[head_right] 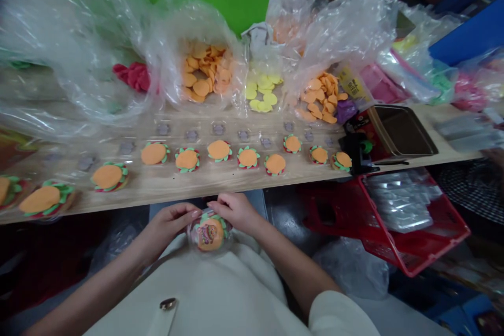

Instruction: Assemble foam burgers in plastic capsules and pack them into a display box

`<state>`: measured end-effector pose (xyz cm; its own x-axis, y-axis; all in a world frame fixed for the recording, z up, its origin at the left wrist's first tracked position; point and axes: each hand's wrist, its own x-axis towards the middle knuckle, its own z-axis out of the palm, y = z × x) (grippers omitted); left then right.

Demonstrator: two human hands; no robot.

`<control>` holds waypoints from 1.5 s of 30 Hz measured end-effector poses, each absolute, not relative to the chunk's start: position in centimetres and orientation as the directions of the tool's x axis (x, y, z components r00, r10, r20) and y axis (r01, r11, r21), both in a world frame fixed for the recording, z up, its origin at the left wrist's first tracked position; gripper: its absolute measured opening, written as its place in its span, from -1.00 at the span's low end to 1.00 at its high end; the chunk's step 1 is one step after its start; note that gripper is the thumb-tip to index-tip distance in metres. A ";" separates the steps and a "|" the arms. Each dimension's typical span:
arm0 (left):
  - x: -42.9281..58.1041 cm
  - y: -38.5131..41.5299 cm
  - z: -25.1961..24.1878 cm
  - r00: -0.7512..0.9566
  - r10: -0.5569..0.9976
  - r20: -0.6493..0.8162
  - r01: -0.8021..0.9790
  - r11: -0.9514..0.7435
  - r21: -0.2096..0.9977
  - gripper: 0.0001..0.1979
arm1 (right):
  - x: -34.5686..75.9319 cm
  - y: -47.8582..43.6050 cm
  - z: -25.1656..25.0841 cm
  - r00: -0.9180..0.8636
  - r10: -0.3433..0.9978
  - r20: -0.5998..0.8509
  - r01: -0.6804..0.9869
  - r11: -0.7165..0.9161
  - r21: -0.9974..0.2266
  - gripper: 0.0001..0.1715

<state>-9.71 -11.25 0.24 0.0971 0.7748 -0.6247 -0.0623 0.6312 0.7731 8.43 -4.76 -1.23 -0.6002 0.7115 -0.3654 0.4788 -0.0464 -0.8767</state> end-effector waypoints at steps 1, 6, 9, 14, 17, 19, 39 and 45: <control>-9.8 -11.0 0.5 0.120 0.772 -0.624 -0.069 0.634 0.770 -0.70 | 8.4 -4.7 -1.0 -0.603 0.699 -0.384 0.483 -0.064 -0.873 -0.58; -10.5 -10.0 2.1 0.360 0.778 -0.514 0.130 0.504 0.854 -0.64 | 7.8 -4.0 -0.5 -0.652 0.692 -0.308 0.482 0.066 -0.874 -0.61; -10.1 -9.1 2.1 0.347 0.810 -0.473 0.332 0.366 0.869 -0.54 | 7.3 -3.4 -0.4 -0.647 0.718 -0.257 0.519 0.167 -0.838 -0.58; -8.8 -7.9 1.6 0.137 0.914 -0.381 0.290 0.331 0.898 -0.47 | 6.9 -3.3 -0.1 -0.396 0.901 -0.178 0.661 0.145 -0.736 -0.55; -8.3 -7.9 1.7 0.011 0.923 -0.385 0.250 0.370 0.895 -0.45 | 7.1 -3.3 -0.4 -0.280 0.943 -0.181 0.672 0.057 -0.738 -0.49; -7.9 -8.0 1.8 -0.016 0.927 -0.376 0.224 0.369 0.902 -0.46 | 7.1 -3.1 -0.6 -0.255 0.952 -0.168 0.671 0.049 -0.740 -0.48; -6.2 -5.1 1.8 -0.238 0.971 -0.037 0.088 0.059 0.994 -0.48 | 5.8 1.9 1.5 -0.078 0.977 0.199 0.461 0.212 -0.862 -0.52; -7.2 -6.0 1.9 -0.204 0.961 -0.188 -0.103 0.170 0.980 -0.64 | 6.0 1.6 0.9 -0.078 0.978 0.192 0.484 0.205 -0.850 -0.51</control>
<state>-7.25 -5.98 1.88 -0.2039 0.9608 -0.1877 -0.1031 0.1696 0.9801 6.02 1.59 0.92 -0.0776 0.9783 0.1921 0.4844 0.2054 -0.8504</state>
